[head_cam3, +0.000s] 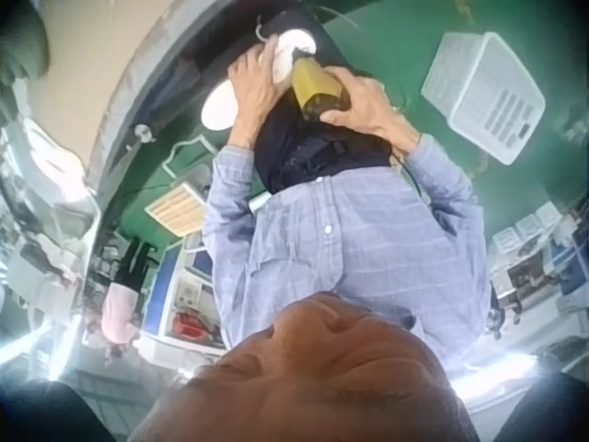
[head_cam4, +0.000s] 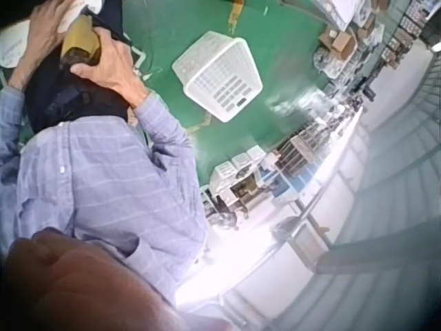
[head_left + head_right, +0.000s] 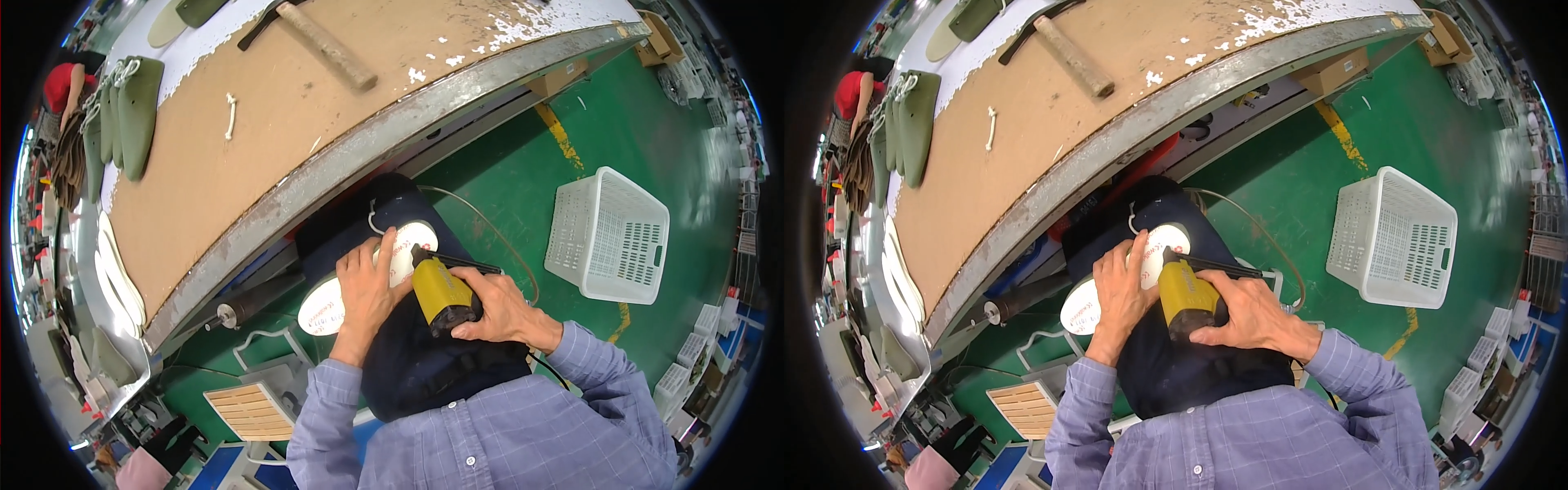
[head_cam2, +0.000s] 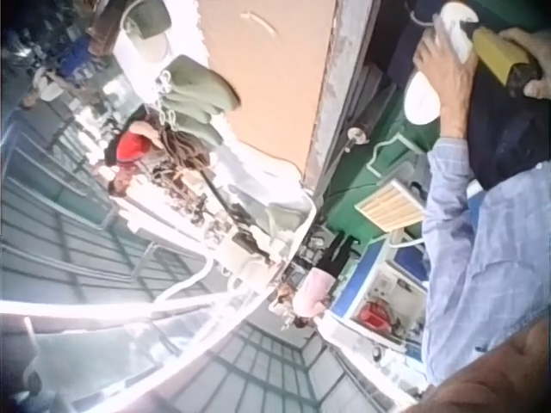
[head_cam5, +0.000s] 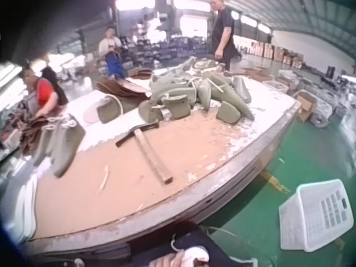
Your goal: Assembling shoe components using lasts, pneumatic tools, and hand tools.
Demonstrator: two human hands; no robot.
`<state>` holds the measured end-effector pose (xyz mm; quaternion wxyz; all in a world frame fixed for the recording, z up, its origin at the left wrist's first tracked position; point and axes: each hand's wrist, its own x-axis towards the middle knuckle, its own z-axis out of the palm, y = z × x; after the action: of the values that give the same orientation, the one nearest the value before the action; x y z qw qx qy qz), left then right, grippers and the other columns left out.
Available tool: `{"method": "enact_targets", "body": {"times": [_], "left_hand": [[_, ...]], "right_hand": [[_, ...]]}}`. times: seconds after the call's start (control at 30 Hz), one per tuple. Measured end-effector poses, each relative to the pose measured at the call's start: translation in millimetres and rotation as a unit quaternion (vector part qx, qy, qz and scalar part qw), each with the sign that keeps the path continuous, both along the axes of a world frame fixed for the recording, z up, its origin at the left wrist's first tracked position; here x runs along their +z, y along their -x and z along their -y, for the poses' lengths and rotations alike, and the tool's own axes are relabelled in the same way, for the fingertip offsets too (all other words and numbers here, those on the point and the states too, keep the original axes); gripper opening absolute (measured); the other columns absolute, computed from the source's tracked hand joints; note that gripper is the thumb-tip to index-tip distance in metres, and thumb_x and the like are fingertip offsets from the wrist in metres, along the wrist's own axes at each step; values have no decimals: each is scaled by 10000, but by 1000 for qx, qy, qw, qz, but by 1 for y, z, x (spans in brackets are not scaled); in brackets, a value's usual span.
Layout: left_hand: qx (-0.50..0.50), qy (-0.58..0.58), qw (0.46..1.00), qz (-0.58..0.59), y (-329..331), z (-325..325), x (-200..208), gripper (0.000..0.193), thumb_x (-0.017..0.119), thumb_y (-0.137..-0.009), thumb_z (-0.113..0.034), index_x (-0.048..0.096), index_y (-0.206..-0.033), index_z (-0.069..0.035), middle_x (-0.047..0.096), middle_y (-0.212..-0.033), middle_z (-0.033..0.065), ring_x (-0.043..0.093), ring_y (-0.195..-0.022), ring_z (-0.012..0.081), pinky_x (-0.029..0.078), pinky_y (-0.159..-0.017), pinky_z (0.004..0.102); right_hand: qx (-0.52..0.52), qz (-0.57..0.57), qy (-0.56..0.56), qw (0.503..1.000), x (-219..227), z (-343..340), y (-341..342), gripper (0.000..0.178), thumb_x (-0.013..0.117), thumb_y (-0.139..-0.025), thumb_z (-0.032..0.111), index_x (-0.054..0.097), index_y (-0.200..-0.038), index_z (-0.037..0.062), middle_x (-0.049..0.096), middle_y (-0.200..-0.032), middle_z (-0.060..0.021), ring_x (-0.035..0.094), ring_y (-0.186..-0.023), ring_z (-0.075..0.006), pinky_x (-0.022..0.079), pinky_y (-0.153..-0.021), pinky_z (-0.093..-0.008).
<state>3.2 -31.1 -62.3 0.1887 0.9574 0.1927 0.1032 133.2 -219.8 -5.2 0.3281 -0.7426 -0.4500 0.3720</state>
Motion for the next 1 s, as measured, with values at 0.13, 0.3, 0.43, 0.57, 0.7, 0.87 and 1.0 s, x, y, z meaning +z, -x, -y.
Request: {"method": "enact_targets", "body": {"times": [0.13,0.3,0.43,0.57,0.7,0.87,1.0], "left_hand": [[2,9,1000,-1,-1,0,-1,813,795,-639,-347,453,-1338,-109,534,-1144,117,523,-1009,295,377,-888,439],[-14,-46,999,5,29,-14,0,809,788,-656,-309,430,-1343,-76,493,-1262,145,478,-1161,325,328,-1016,489],[55,20,998,30,110,-28,-11,856,816,-620,-256,420,-1354,-62,445,-1369,153,419,-1266,344,288,-1080,509],[83,113,985,102,130,-28,-25,881,833,-578,-148,432,-1356,-51,436,-1399,150,429,-1264,361,350,-1063,482],[127,228,954,147,136,-23,-31,879,814,-588,-99,425,-1376,-66,434,-1406,127,417,-1275,351,354,-1071,415],[132,268,941,160,132,-23,-33,884,780,-613,-53,388,-1405,-83,416,-1419,124,415,-1273,332,351,-1070,410],[112,255,948,154,132,-25,-31,868,764,-632,-38,381,-1409,-90,406,-1429,107,422,-1261,323,346,-1067,419]], "right_hand": [[-32,-33,-3,999,4,-4,6,827,716,-703,548,470,-1227,-43,646,-832,-262,650,-779,-415,514,-715,-445],[89,-44,75,992,17,-37,22,813,717,-707,541,476,-1229,-33,649,-858,-243,639,-796,-417,511,-732,-433],[177,-39,83,980,18,-58,46,837,695,-717,561,487,-1225,-69,662,-843,-249,659,-798,-397,522,-744,-435],[180,-36,67,981,13,-68,63,831,749,-695,485,467,-1243,-72,662,-864,-254,663,-796,-392,526,-733,-420],[183,-14,38,982,11,-73,72,822,766,-687,451,459,-1245,-68,661,-856,-250,663,-796,-395,528,-729,-420],[178,-18,30,983,12,-80,81,806,775,-685,432,461,-1246,-55,659,-878,-254,664,-800,-400,531,-731,-425],[180,-5,39,983,12,-80,84,810,781,-679,433,462,-1246,-49,659,-877,-254,666,-800,-397,532,-732,-421]]}}
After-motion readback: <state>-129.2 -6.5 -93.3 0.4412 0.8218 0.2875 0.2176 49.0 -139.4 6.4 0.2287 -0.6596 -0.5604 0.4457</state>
